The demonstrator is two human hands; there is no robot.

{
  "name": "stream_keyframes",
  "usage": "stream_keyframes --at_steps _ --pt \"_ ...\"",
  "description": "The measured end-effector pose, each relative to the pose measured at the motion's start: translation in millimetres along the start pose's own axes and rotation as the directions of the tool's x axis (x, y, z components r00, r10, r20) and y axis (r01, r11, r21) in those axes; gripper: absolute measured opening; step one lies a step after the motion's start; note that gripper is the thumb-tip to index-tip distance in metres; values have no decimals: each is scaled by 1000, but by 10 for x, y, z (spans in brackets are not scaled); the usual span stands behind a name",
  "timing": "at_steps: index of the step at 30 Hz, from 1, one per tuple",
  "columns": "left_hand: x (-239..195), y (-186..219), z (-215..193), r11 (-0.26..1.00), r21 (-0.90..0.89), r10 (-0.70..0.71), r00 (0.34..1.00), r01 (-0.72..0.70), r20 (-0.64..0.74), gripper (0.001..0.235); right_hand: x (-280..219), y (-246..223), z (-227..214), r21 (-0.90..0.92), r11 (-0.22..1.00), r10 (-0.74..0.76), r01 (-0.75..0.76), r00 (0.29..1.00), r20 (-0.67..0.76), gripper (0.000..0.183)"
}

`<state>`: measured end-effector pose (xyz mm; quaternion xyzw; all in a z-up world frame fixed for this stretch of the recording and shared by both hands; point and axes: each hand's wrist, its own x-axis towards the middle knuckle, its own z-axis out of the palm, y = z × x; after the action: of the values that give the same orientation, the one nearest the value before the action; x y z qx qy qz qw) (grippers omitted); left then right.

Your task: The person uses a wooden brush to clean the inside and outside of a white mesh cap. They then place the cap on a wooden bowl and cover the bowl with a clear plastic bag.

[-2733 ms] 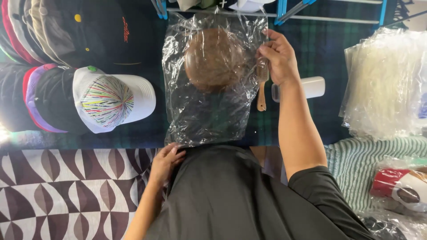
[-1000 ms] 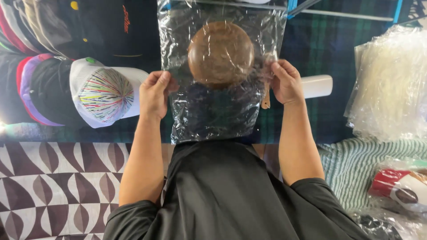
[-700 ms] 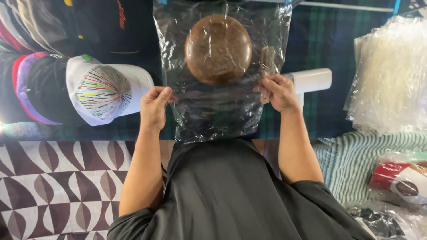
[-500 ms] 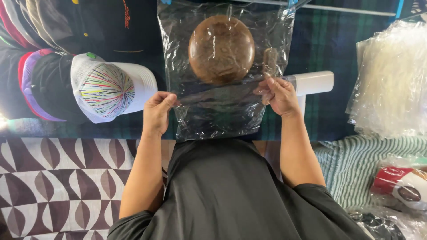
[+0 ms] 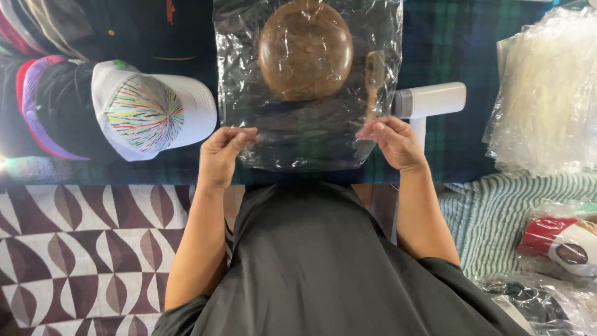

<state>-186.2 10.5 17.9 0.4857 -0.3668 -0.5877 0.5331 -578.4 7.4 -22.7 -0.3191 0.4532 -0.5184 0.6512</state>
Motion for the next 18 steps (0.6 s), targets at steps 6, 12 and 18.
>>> stream_keyframes --at_steps 6,12,18 --pt "44 -220 2 989 -124 71 992 -84 -106 22 8 70 -87 42 999 -29 29 1000 -11 19" --pt "-220 -356 -176 983 72 -167 986 168 -14 22 -1 76 54 104 994 -13 17 999 -41 30" --pt "-284 -513 -77 995 11 -98 990 99 -101 12 -248 -21 260 -78 996 38 -40 999 -27 16"
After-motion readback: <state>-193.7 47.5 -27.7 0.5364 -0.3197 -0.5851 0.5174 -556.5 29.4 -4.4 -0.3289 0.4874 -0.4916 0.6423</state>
